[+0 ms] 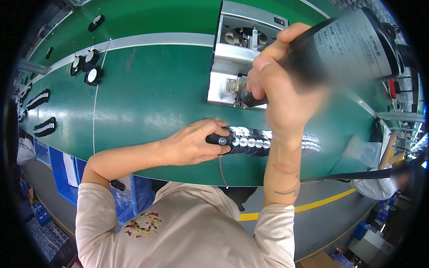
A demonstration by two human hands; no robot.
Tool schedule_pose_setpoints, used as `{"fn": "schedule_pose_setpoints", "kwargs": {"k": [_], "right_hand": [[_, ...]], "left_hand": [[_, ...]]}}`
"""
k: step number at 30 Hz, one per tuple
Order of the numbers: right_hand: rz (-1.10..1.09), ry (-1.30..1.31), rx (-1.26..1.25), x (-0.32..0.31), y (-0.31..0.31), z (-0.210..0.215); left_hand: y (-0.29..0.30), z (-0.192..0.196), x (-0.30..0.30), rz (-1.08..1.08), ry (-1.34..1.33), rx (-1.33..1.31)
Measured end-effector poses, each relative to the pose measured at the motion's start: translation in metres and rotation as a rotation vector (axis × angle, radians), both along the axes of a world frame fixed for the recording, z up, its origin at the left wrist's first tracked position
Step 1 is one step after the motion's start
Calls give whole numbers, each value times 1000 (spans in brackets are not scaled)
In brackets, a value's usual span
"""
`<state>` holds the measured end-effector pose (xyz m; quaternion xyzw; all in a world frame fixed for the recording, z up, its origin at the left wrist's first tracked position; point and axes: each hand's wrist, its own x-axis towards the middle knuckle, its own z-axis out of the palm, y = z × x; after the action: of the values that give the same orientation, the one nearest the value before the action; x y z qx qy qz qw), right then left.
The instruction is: Assembling long LED light fixtures on a factory line using an electric screwdriver to attach components.
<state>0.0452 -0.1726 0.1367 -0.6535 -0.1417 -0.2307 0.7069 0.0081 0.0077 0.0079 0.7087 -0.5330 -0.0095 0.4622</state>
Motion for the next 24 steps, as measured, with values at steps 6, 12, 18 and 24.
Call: {"fn": "schedule_pose_setpoints", "kwargs": {"k": [6,12,18,24], "right_hand": [[113,-72,80,-41,-2,-11],[178,-46,47,-65,-3,-20],[34,46,69,-67,7,-32],[94,-12,-21,-62,9,-37]], "left_hand": [[-1,1,1,41,-5,-14],[-1,-3,-1,64,-76,-29],[0,-2,-3,49,-35,-34],[-1,-3,-2,61,-15,2]]}}
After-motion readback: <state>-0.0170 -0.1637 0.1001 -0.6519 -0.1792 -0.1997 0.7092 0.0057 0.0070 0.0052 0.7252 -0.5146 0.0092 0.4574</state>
